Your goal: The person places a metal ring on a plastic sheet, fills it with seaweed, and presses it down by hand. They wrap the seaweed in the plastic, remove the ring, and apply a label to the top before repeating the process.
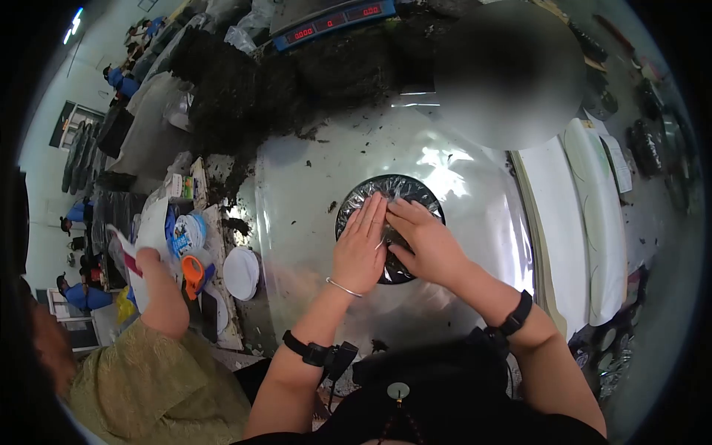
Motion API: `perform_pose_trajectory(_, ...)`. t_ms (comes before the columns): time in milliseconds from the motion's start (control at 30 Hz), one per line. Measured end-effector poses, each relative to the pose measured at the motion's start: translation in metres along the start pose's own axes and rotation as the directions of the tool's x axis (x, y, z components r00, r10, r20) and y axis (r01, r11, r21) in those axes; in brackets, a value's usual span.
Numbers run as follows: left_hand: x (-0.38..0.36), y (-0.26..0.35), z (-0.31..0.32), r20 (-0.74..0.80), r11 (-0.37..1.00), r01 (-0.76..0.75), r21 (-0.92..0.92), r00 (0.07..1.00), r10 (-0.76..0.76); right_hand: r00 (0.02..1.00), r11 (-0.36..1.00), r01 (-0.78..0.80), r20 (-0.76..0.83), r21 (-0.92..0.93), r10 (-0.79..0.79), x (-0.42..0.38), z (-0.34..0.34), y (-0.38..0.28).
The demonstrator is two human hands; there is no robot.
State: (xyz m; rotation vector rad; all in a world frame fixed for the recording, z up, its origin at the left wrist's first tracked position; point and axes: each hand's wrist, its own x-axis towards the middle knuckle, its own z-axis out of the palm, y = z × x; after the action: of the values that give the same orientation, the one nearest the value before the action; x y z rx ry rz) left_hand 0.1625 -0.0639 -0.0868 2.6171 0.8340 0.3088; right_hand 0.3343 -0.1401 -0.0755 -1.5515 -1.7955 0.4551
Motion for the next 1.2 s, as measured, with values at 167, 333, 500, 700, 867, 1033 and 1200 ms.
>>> perform_pose_trajectory(167, -0.007, 0.0, 0.01, 0.027, 0.99, -0.034, 0.138, 0.999, 0.03, 0.985, 0.9, -0.171, -0.058, -0.4, 0.161, -0.05, 0.03, 0.003)
perform_pose_trajectory(333, -0.003, 0.0, 0.021, 0.078, 0.952, -0.133, 0.275, 0.99, 0.116, 0.883, 0.98, -0.193, 0.426, -0.055, 0.198, -0.03, -0.053, -0.003)
perform_pose_trajectory(500, -0.004, -0.001, 0.016, 0.128, 0.951, -0.125, 0.284, 0.988, 0.092, 0.898, 0.68, 0.381, -0.075, 0.627, -0.433, -0.155, -0.218, -0.13)
perform_pose_trajectory(700, -0.005, 0.004, 0.016, 0.116, 0.962, -0.095, 0.256, 0.991, 0.067, 0.319, 0.512, -0.859, -0.808, -0.026, 0.495, -0.347, -0.214, 0.077)
perform_pose_trajectory(867, 0.0, 0.01, 0.012, 0.121, 0.964, -0.087, 0.253, 0.991, 0.058, 0.689, 0.432, -0.718, -0.467, -0.547, 0.554, -0.365, -0.157, 0.068)
perform_pose_trajectory(1033, -0.003, 0.012, 0.011, 0.095, 0.969, -0.095, 0.228, 0.993, 0.075, 0.694, 0.801, -0.511, -0.4, 0.312, 0.599, -0.356, -0.211, 0.077)
perform_pose_trajectory(1200, -0.002, 0.014, 0.007, 0.118, 0.965, -0.086, 0.246, 0.991, 0.059, 0.566, 0.801, -0.594, -0.746, -0.073, 0.351, -0.255, -0.255, 0.186)
